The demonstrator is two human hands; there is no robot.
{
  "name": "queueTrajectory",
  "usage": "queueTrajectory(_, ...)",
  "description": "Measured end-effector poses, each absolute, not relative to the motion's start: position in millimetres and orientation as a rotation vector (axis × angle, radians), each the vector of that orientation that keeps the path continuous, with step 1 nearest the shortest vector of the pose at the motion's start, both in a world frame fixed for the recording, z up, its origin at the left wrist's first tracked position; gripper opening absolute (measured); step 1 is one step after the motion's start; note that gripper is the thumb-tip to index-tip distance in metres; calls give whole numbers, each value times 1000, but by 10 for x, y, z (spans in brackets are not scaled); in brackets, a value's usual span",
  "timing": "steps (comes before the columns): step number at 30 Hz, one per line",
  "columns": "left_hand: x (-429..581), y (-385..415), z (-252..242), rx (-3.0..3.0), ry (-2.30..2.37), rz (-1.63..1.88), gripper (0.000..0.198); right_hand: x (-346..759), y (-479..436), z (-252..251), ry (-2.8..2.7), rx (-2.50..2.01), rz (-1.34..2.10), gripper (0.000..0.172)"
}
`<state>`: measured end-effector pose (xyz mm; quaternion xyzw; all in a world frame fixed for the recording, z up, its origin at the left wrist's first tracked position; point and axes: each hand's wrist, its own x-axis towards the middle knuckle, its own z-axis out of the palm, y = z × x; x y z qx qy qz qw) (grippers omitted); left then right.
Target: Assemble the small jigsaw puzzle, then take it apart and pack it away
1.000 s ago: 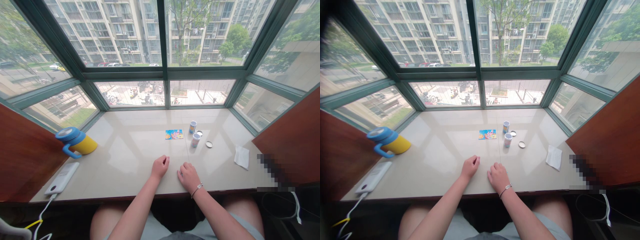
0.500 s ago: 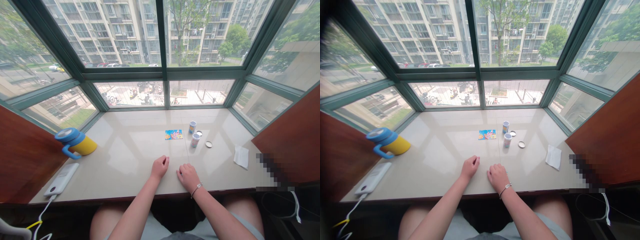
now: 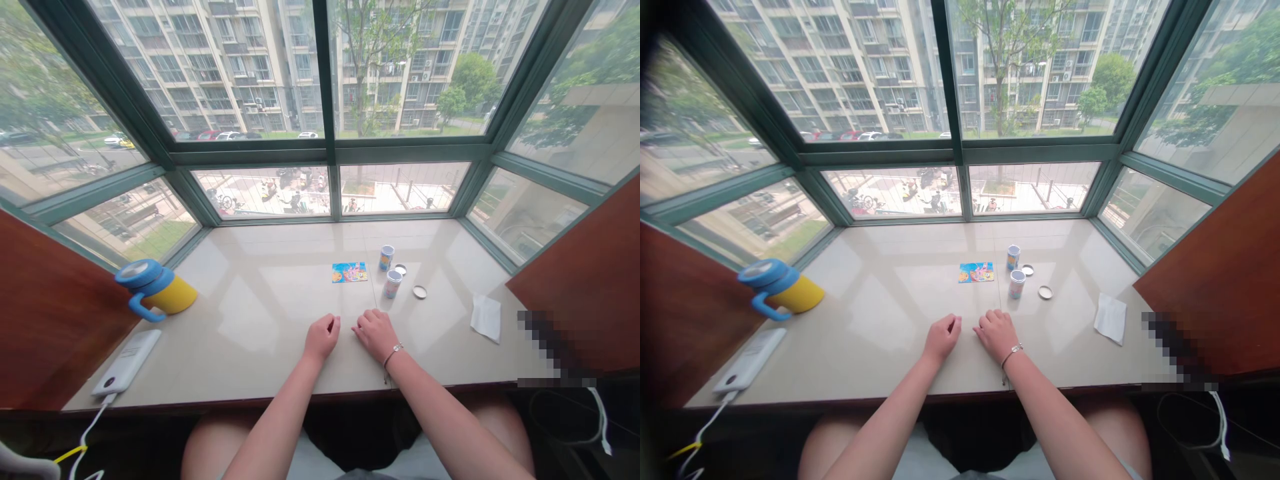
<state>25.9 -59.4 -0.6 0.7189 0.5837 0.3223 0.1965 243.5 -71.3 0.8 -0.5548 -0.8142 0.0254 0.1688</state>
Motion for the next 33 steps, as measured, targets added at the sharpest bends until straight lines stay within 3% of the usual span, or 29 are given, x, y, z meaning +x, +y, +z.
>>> queueTrajectory(2, 260, -592, -13, 2011, 1635, 901, 39, 2448, -840, -16, -2169, -1726, 47, 32)
queueTrajectory(6, 262, -587, -28, 2009, 1616, 912, 39, 2445, -1114, -150, -2003, -1973, 31, 54)
queueTrajectory(9, 263, -586, -31, 2008, 1613, 912, 38, 2425, -1182, -214, -2009, -2038, 85, 62)
queueTrajectory(21, 269, -596, -10, 1995, 1623, 902, 39, 2493, -814, -205, -1990, -1820, 59, 20)
queueTrajectory(31, 284, -580, 6, 1994, 1631, 902, 39, 2545, -678, -110, -2064, -1679, 134, 25)
queueTrajectory(33, 286, -575, 5, 2001, 1622, 896, 39, 2536, -694, -85, -2082, -1654, 133, 33)
